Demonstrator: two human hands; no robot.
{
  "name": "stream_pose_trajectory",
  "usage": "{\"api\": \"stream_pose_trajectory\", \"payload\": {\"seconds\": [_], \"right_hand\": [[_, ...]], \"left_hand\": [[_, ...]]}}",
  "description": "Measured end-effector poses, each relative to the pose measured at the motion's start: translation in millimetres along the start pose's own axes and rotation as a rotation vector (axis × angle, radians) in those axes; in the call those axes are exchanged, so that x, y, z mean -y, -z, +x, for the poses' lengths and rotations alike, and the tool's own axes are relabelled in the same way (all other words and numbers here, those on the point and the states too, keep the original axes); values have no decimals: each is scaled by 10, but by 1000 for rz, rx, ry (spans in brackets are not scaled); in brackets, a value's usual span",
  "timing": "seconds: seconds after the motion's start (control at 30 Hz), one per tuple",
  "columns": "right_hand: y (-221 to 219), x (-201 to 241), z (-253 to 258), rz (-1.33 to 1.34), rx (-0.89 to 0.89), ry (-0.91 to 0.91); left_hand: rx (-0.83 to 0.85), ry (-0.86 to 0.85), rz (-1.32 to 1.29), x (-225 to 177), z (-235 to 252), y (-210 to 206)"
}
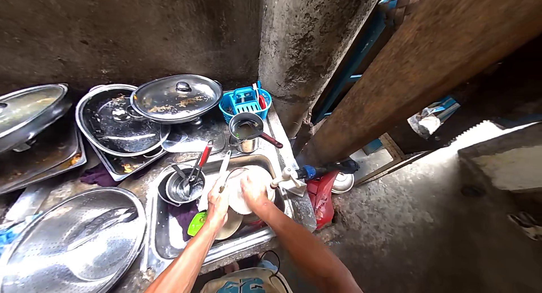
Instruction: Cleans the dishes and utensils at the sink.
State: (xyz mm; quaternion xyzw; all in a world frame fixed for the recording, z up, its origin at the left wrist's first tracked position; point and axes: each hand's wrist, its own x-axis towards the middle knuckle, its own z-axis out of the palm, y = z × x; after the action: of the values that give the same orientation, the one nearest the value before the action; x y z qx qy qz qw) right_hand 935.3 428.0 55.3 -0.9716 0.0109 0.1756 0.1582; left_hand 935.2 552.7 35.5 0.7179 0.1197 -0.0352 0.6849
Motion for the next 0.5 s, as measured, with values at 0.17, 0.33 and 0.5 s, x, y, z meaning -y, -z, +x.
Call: {"api": "stream_pose_trajectory", "payload": {"seconds": [0.17,0.33,0.5], "right_hand": [[-109,18,114,430,-21,145],[-15,50,-199,554,384,507],[-17,201,-271,454,179,399]], "left_hand": [[20,69,-26,-13,-25,-28],[75,155,62,-217,189,195],[140,262,15,-367,226,258]]}}
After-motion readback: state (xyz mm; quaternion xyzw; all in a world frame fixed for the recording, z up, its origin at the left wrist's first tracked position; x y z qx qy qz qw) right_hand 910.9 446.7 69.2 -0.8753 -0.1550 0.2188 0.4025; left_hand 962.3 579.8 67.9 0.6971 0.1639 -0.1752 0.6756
